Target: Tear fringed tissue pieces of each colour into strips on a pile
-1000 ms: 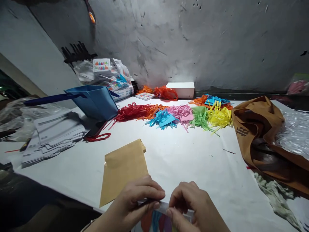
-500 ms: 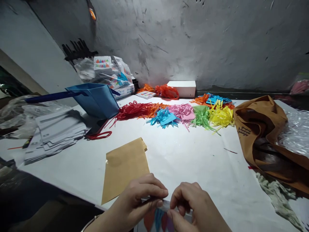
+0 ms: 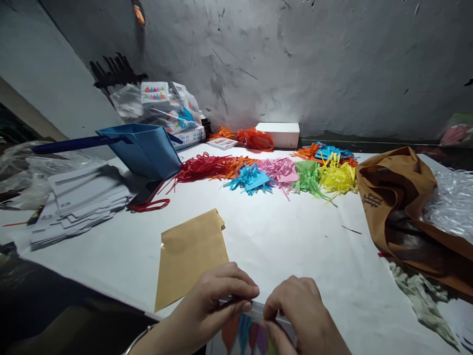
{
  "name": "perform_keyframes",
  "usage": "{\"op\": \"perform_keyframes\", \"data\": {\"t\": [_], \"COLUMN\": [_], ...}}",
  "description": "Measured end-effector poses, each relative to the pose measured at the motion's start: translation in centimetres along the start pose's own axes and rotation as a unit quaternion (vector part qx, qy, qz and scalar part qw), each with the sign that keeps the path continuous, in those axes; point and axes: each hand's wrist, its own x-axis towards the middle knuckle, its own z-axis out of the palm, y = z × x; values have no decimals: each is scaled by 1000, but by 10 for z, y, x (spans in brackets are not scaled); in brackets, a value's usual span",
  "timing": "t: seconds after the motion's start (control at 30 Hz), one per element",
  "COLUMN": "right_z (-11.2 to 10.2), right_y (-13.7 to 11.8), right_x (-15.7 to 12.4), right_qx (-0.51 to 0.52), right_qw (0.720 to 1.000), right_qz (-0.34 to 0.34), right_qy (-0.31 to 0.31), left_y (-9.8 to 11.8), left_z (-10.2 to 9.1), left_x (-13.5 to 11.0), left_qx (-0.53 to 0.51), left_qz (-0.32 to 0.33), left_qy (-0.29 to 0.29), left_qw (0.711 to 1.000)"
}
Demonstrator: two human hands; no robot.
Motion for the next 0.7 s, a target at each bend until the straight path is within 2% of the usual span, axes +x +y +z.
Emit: {"op": "perform_keyframes", "data": {"t": [0.23,0.4,0.47,0.6,0.7], "right_z": [13,19,22,29,37], "right_y": [2,5,7,9,5], "right_x": [5,4,2,-6,-11], "right_qx": [-49,-22,-21,-90,-160], "right_qw": [998,999,997,977,962], "right_qz": [9,31,31,-7,-64], "right_qy": [24,29,62,194,213], "left_y": [2,3,3,-2,-4], "left_z": [2,1,-1,-2,-1], "left_x": [-2,-4,-3,-3,-5], "left_qx": [3,18,23,27,29], "left_qz": [6,21,21,14,-11], "left_qy": [-5,-17,-21,-17,-6], "left_qw": [1000,999,999,999,1000]}}
